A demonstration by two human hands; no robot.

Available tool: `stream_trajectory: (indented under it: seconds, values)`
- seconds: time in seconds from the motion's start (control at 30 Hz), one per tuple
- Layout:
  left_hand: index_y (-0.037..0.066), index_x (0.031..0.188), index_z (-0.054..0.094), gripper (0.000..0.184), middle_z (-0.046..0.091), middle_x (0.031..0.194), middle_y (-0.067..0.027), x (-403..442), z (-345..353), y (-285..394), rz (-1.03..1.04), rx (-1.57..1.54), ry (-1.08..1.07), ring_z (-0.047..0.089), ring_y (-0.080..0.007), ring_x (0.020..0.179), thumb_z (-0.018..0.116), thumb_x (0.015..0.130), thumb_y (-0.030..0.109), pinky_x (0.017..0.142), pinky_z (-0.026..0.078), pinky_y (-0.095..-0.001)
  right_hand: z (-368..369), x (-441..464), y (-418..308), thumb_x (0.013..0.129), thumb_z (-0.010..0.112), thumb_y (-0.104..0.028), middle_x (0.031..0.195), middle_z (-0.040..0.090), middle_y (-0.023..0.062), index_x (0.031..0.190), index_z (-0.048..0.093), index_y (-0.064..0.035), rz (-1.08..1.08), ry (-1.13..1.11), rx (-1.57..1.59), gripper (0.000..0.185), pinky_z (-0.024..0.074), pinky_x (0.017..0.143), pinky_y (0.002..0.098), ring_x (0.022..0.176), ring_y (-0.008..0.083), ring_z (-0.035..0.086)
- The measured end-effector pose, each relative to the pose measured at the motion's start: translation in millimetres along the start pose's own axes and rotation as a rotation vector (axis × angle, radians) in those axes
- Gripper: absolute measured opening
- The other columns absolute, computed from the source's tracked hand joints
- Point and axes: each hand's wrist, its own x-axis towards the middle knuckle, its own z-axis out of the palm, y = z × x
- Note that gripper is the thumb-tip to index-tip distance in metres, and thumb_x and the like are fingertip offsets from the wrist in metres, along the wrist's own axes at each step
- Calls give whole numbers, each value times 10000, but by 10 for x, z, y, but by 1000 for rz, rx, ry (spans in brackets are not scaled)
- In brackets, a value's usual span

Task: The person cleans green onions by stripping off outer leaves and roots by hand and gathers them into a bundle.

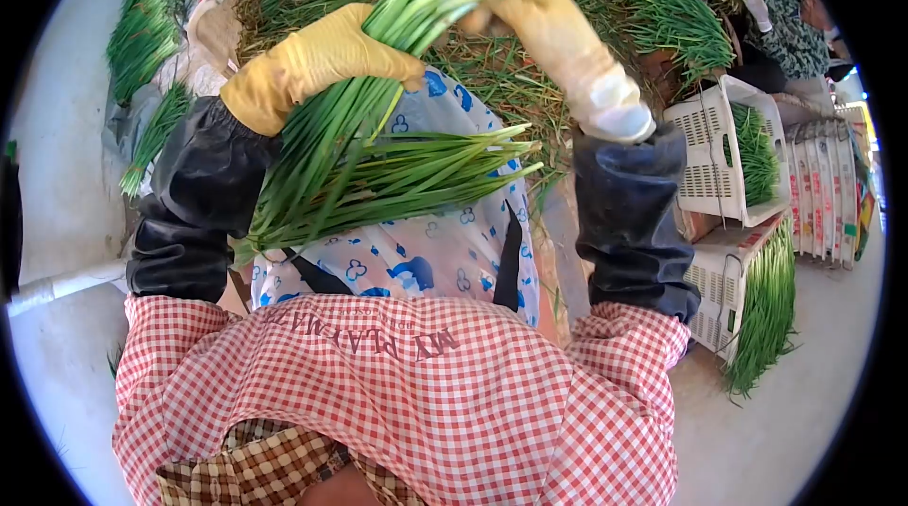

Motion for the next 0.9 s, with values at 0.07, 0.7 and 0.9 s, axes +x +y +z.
stream_trajectory:
  seconds: [0.07,0.7,0.9]
  values:
    - [45,915,695,293,661,771,-51,42,-60,-211,64,-58,16,590,-141,680,769,710,241,610,471,-295,27,-295,236,906,558,-293,949,672,56,979,664,-39,43,-153,-109,285,486,811,335,903,187,616]
    - [33,1010,630,378,654,1075,-193,-316,-211,-149,158,-517,-299,638,-218,757,720,731,272,714,526,-345,88,-404,470,905,590,-323,1045,648,190,1248,519,-55,92,86,-623,441,496,803,404,944,351,622]
    - [1,1180,594,527,668,1039,-170,-334,-398,-182,237,-470,-183,623,-184,738,704,744,276,684,518,-311,219,-784,922,891,611,-245,902,661,95,996,652,15,651,-290,-145,283,473,799,307,869,171,612]
